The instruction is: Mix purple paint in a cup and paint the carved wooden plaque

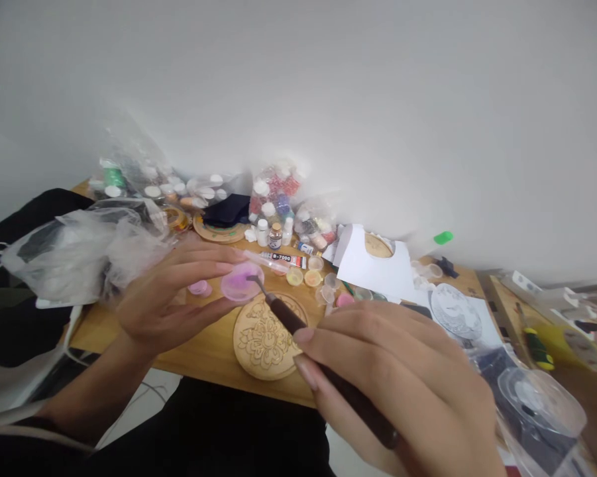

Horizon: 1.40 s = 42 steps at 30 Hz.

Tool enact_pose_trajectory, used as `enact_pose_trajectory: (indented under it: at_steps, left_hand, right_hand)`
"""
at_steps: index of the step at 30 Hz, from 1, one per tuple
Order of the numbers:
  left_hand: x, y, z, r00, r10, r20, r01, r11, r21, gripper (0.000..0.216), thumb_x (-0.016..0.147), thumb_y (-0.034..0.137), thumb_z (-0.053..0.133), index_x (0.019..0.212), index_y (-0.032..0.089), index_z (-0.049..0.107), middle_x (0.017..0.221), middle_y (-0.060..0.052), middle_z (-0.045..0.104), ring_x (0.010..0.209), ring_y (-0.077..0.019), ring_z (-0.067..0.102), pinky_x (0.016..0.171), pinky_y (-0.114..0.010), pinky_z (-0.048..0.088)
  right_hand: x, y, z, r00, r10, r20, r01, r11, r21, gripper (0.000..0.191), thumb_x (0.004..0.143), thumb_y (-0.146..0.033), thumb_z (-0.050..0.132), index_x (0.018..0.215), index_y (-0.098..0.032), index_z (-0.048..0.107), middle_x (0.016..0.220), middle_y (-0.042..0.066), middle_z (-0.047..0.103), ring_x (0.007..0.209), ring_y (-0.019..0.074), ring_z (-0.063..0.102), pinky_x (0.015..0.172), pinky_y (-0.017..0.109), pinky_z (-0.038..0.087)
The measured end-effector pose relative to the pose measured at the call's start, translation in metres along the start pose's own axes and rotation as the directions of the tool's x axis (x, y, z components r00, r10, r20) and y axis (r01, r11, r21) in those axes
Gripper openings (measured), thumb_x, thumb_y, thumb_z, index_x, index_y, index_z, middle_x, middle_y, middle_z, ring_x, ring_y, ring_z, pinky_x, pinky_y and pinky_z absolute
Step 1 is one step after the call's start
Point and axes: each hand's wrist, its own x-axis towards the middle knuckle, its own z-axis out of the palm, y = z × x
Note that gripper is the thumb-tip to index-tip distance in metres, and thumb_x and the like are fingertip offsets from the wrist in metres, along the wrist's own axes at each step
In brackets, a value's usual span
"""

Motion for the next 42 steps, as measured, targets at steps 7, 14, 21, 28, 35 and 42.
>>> enact_pose_trajectory:
  at_steps: [7, 14, 21, 28, 35, 42]
  left_hand:
    - [0.001, 0.000, 0.001, 1.000, 0.017, -0.008, -0.017, 1.000, -0.001, 0.038, 0.083, 0.016, 0.075, 0.117, 0.022, 0.059, 0.108, -0.005, 0.074, 0.100, -0.0183, 0.071, 0.085, -0.035, 0.062]
    - [0.000, 0.002, 0.002, 1.000, -0.013, -0.013, 0.013, 1.000, -0.013, 0.036, 0.085, 0.016, 0.073, 0.118, 0.025, 0.060, 0.108, -0.004, 0.075, 0.101, -0.0199, 0.071, 0.085, -0.038, 0.062]
    - [0.000, -0.001, 0.004, 0.999, 0.037, -0.023, -0.036, 0.999, 0.010, 0.035, 0.084, 0.017, 0.075, 0.116, 0.019, 0.061, 0.107, -0.007, 0.075, 0.102, -0.0182, 0.071, 0.086, -0.034, 0.061]
    - [0.000, -0.002, 0.005, 0.997, 0.060, -0.040, -0.060, 0.998, 0.005, 0.033, 0.081, 0.013, 0.077, 0.110, 0.012, 0.062, 0.105, -0.010, 0.075, 0.100, -0.0177, 0.071, 0.087, -0.031, 0.059]
    - [0.000, -0.004, 0.006, 0.997, 0.068, -0.028, -0.067, 0.997, 0.032, 0.034, 0.081, 0.014, 0.078, 0.110, 0.011, 0.061, 0.106, -0.011, 0.075, 0.103, -0.0171, 0.070, 0.088, -0.032, 0.059]
    - [-0.002, -0.002, 0.005, 0.999, 0.023, -0.030, -0.023, 1.000, 0.004, 0.032, 0.081, 0.017, 0.078, 0.107, 0.014, 0.061, 0.110, -0.010, 0.075, 0.105, -0.0147, 0.069, 0.091, -0.029, 0.059]
  right_hand:
    - [0.001, 0.000, 0.001, 1.000, -0.017, 0.003, 0.017, 1.000, -0.009, 0.012, 0.091, -0.018, 0.059, 0.098, -0.025, 0.067, 0.084, 0.002, 0.077, 0.072, 0.0177, 0.074, 0.069, 0.030, 0.064]
    - [0.000, 0.003, 0.001, 0.999, -0.052, -0.001, 0.052, 0.998, -0.038, 0.013, 0.088, -0.016, 0.063, 0.098, -0.023, 0.066, 0.083, 0.001, 0.077, 0.073, 0.0165, 0.074, 0.071, 0.028, 0.064]
    - [-0.001, 0.004, 0.003, 0.997, -0.067, -0.041, 0.066, 0.997, -0.043, 0.011, 0.089, -0.016, 0.063, 0.096, -0.021, 0.069, 0.082, 0.002, 0.076, 0.072, 0.0167, 0.074, 0.069, 0.028, 0.064]
    - [0.002, -0.002, 0.003, 0.997, -0.050, -0.063, 0.050, 0.999, -0.009, 0.014, 0.091, -0.015, 0.061, 0.099, -0.021, 0.071, 0.085, 0.003, 0.077, 0.073, 0.0178, 0.074, 0.067, 0.030, 0.063]
    - [0.017, -0.010, 0.005, 0.988, -0.100, -0.114, 0.097, 0.995, -0.039, 0.007, 0.086, -0.008, 0.068, 0.081, -0.013, 0.069, 0.070, 0.001, 0.075, 0.061, 0.0125, 0.071, 0.057, 0.024, 0.057]
    - [0.012, -0.007, 0.002, 0.991, -0.102, -0.084, 0.102, 0.995, 0.006, 0.005, 0.090, -0.012, 0.065, 0.088, -0.014, 0.069, 0.077, 0.001, 0.074, 0.070, 0.0112, 0.071, 0.065, 0.023, 0.058]
